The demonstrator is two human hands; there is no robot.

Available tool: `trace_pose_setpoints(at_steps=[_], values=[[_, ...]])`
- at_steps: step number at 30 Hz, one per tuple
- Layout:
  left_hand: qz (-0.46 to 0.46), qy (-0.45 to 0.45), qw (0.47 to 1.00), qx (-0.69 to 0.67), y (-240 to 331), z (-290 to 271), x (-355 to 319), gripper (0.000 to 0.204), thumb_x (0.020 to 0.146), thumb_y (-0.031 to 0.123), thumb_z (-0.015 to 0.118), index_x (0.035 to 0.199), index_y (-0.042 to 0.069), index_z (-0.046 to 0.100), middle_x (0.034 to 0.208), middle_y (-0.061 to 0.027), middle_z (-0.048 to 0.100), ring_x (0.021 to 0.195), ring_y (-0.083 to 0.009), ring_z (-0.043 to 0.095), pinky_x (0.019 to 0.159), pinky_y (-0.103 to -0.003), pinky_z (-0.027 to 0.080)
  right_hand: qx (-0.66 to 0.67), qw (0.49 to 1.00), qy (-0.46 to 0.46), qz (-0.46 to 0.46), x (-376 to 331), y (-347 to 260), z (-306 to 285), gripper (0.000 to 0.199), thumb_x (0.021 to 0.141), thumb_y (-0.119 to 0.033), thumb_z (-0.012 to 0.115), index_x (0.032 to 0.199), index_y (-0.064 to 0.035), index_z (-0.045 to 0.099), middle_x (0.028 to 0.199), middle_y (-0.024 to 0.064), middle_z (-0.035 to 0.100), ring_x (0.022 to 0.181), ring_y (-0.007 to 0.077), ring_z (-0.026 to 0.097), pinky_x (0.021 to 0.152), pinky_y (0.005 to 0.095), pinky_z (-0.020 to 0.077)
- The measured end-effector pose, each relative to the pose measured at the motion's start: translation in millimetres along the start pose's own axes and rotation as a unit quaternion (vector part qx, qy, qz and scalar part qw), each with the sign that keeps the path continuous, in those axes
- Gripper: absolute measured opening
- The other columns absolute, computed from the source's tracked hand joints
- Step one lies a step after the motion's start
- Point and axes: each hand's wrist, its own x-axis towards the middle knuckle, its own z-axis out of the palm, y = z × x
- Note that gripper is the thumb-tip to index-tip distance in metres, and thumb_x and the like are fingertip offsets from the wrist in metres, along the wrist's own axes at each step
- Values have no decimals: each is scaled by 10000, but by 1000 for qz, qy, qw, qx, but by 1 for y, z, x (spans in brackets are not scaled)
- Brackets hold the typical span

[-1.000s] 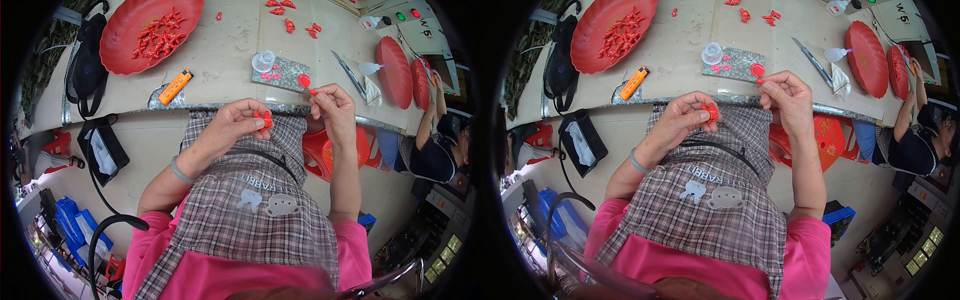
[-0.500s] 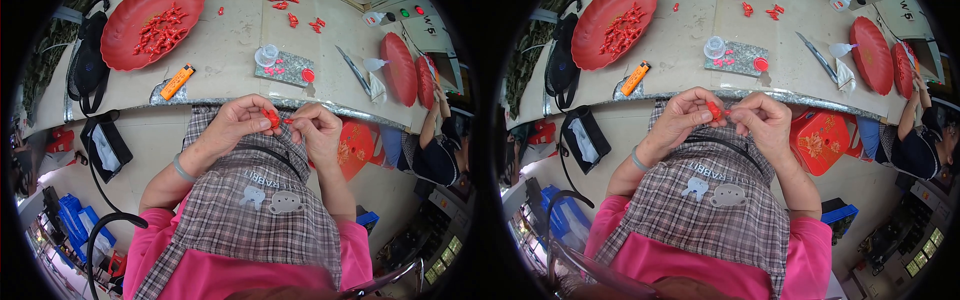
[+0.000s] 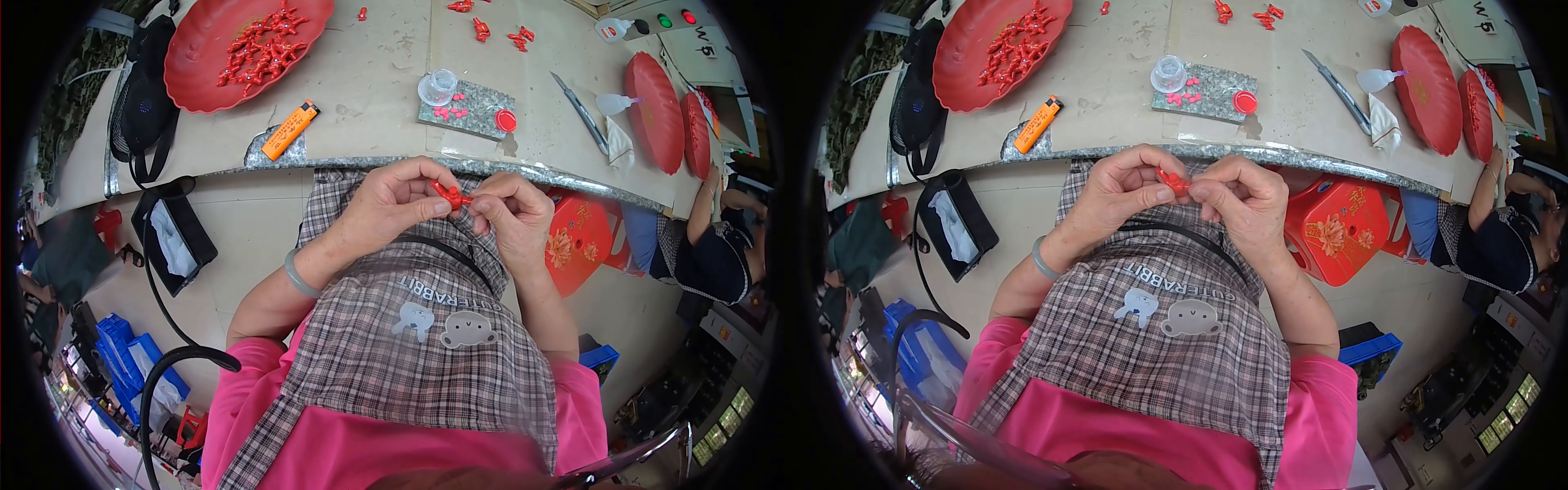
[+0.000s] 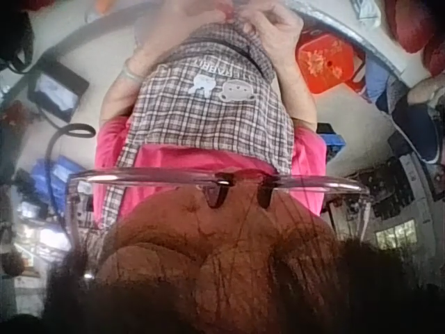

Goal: The person assembles small red plastic components by hand at a factory workstation.

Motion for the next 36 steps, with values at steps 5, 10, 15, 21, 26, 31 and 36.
trace_pose_setpoints(at_steps=[5, 10, 15, 21, 26, 31, 36], values=[[44, 19, 998, 45, -6, 2, 1, 184, 915, 23, 655, 1091, -16, 617, 1014, -56, 656, 927, -128, 658, 832, -260, 543, -10, 998, 21, -57, -3, 7, 3, 24, 872, 26, 693, 859, 25, 673, 804, 92, 667, 585, 79, 602, 478, 186, 454], [134, 46, 967, 213, 0, 6, 1, 155, 846, -12, 696, 998, 4, 669, 958, -68, 666, 865, -154, 665, 759, -270, 548, 24, 994, 48, -95, -12, 26, 7, 36, 876, 22, 694, 882, 29, 660, 822, 111, 664, 583, 86, 597, 488, 196, 462], [229, 20, 913, 337, 3, 6, 2, 179, 796, -21, 714, 969, 14, 685, 909, -95, 675, 819, -223, 666, 696, -298, 528, 39, 990, 66, -115, -18, 32, 10, 64, 867, 14, 708, 895, 29, 653, 826, 117, 664, 587, 96, 603, 501, 202, 474], [115, 2, 966, 231, -2, 2, 0, 186, 811, -26, 709, 994, 1, 686, 941, -72, 667, 820, -136, 654, 696, -255, 524, -36, 985, 17, -169, -13, 27, 2, 117, 825, 4, 751, 903, 28, 667, 826, 127, 670, 594, 111, 614, 506, 208, 480], [50, -31, 993, 98, -3, 1, -2, 170, 850, -23, 699, 1018, -28, 674, 974, -60, 647, 847, -95, 640, 731, -228, 538, -137, 961, -14, -239, -11, 21, -2, 221, 743, -103, 829, 875, -8, 679, 786, 111, 681, 616, 155, 644, 522, 252, 500], [9, -67, 997, 38, 3, 2, -1, 161, 873, -19, 687, 1032, -38, 671, 972, -60, 638, 888, -113, 655, 784, -240, 562, -166, 946, -18, -279, -13, 19, -3, 253, 711, -153, 839, 863, -26, 682, 766, 98, 681, 641, 187, 661, 533, 264, 510], [3, -80, 997, 22, 3, 2, -2, 166, 877, -19, 685, 1040, -43, 663, 982, -57, 633, 898, -117, 659, 797, -248, 566, -153, 942, -10, -298, -12, 18, 1, 261, 703, -152, 841, 869, -26, 685, 768, 101, 681, 655, 187, 660, 543, 267, 514]])
